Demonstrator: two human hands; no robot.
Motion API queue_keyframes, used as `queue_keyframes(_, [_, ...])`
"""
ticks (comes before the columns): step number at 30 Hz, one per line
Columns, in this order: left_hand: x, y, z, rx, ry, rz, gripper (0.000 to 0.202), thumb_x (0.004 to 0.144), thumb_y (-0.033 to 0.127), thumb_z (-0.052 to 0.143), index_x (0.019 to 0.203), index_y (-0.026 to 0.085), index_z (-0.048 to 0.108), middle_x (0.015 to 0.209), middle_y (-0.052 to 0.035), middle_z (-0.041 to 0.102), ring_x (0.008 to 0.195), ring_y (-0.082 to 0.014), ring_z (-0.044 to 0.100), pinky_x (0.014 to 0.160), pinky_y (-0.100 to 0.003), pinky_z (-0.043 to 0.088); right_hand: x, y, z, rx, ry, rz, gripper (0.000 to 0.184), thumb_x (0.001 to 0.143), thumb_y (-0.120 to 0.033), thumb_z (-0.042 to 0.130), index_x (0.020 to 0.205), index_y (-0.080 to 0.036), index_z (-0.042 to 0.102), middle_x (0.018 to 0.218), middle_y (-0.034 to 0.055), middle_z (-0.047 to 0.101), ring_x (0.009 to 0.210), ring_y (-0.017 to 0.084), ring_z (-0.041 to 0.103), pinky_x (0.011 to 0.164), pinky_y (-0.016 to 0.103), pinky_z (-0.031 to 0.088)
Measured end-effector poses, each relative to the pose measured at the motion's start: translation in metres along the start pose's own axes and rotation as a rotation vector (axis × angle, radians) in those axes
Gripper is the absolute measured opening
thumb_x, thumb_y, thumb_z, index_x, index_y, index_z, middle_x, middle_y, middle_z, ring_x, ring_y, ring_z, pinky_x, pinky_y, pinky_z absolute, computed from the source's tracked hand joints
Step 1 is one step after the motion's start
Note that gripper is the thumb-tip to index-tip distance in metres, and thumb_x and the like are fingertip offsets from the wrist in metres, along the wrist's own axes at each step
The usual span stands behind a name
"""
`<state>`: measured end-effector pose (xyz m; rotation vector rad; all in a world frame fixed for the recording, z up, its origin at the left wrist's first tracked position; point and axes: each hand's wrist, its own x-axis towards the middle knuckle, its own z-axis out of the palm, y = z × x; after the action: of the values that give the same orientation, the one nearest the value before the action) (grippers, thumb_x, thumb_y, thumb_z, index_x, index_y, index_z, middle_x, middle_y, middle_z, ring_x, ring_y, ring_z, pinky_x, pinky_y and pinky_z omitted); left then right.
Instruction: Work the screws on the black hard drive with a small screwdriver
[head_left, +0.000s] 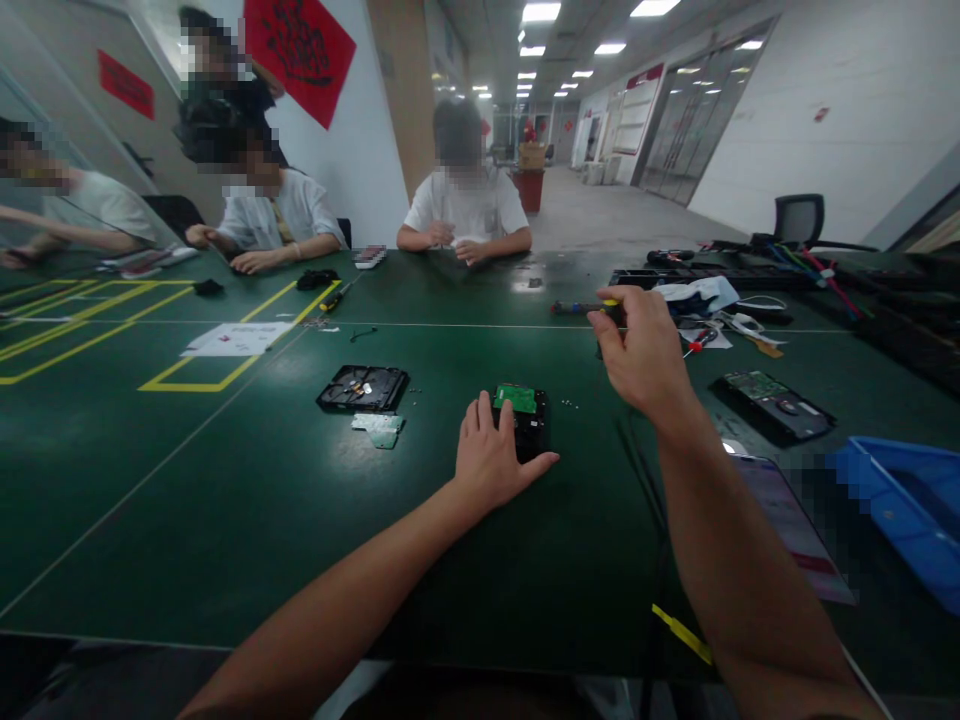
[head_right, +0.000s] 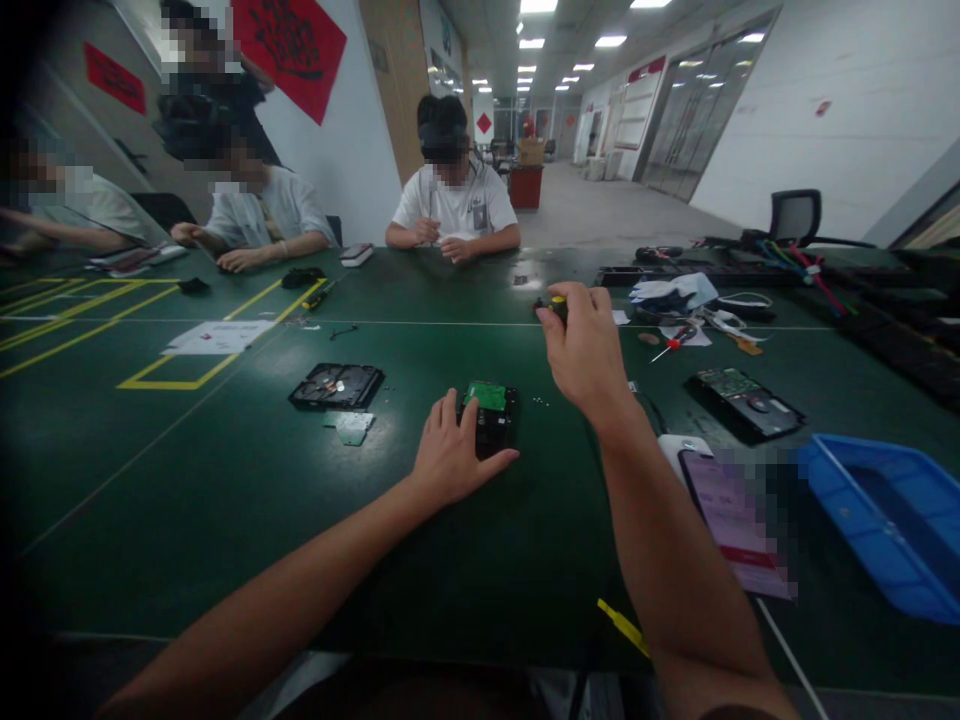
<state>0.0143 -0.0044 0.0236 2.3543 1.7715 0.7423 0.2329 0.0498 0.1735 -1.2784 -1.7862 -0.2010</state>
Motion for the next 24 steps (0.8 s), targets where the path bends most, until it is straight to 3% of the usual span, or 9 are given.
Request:
queue_keyframes(3, [0.004,0.014,0.012,0.012,-0.02,-0.065,0.121,0.076,0.095,0.057,0.16,0.01,0.035,0.171,-0.0299,0.023,0.15,-0.0611,0.029,0.115,-0.072,0.035,-0.001,-0.005,-0.001,0.048,0.039,0.009,0.029,0.101,-0.036,0.058,0.124,-0.021,0.067,0.12,0.0146,0.068,0.109,0.03,0.064,0.096,0.048,0.054])
queue_keyframes(8, [0.007,0.007,0.017,0.023,-0.052,-0.054,0.104,0.086,0.072,0.065,0.163,0.013,0.028,0.172,-0.0292,0.019,0.146,-0.0594,0.037,0.112,-0.072,0.038,-0.002,-0.01,-0.004,0.1,0.058,-0.001,0.029,0.103,-0.038,0.056,0.124,-0.023,0.069,0.119,0.013,0.07,0.103,0.028,0.068,0.09,0.045,0.057])
queue_keyframes(13, [0.006,-0.037,-0.006,-0.013,-0.159,0.068,0.103,0.082,0.052,0.075,0.165,0.017,0.024,0.173,-0.026,0.015,0.15,-0.0547,0.035,0.118,-0.068,0.035,-0.003,-0.009,-0.001,0.308,-0.04,0.135,0.034,0.106,-0.044,0.053,0.129,-0.023,0.065,0.111,0.0087,0.07,0.074,0.016,0.067,0.073,0.034,0.057])
queue_keyframes(17, [0.008,-0.082,-0.034,-0.129,-0.327,0.305,0.102,0.081,0.041,0.076,0.166,0.024,0.022,0.174,-0.0185,0.016,0.16,-0.042,0.024,0.127,-0.058,0.031,-0.003,-0.001,0.013,0.44,-0.173,0.302,0.03,0.104,-0.042,0.056,0.125,-0.021,0.064,0.088,0.0032,0.068,0.068,0.015,0.064,0.066,0.031,0.054])
queue_keyframes(20, [0.007,-0.093,-0.04,-0.112,-0.343,0.284,0.101,0.084,0.049,0.075,0.166,0.022,0.024,0.173,-0.0205,0.018,0.159,-0.0424,0.025,0.128,-0.058,0.028,-0.005,0.01,0.025,0.443,-0.316,0.459,0.026,0.097,-0.038,0.066,0.115,-0.019,0.067,0.079,0.0023,0.065,0.063,0.015,0.06,0.06,0.03,0.05])
queue_keyframes(22, [0.005,-0.088,-0.035,-0.06,-0.309,0.216,0.106,0.083,0.069,0.073,0.167,0.023,0.026,0.171,-0.0208,0.024,0.157,-0.046,0.027,0.127,-0.063,0.026,-0.011,0.017,0.031,0.429,-0.417,0.528,0.03,0.088,-0.035,0.077,0.113,-0.019,0.068,0.075,0.0012,0.064,0.061,0.015,0.059,0.056,0.028,0.048])
queue_keyframes(24, [0.004,-0.078,-0.027,-0.01,-0.269,0.18,0.111,0.08,0.084,0.067,0.167,0.027,0.028,0.168,-0.02,0.03,0.156,-0.0476,0.027,0.125,-0.066,0.025,-0.021,0.024,0.038,0.442,-0.471,0.613,0.025,0.086,-0.028,0.078,0.107,-0.019,0.067,0.069,-0.0004,0.063,0.056,0.013,0.058,0.05,0.025,0.045])
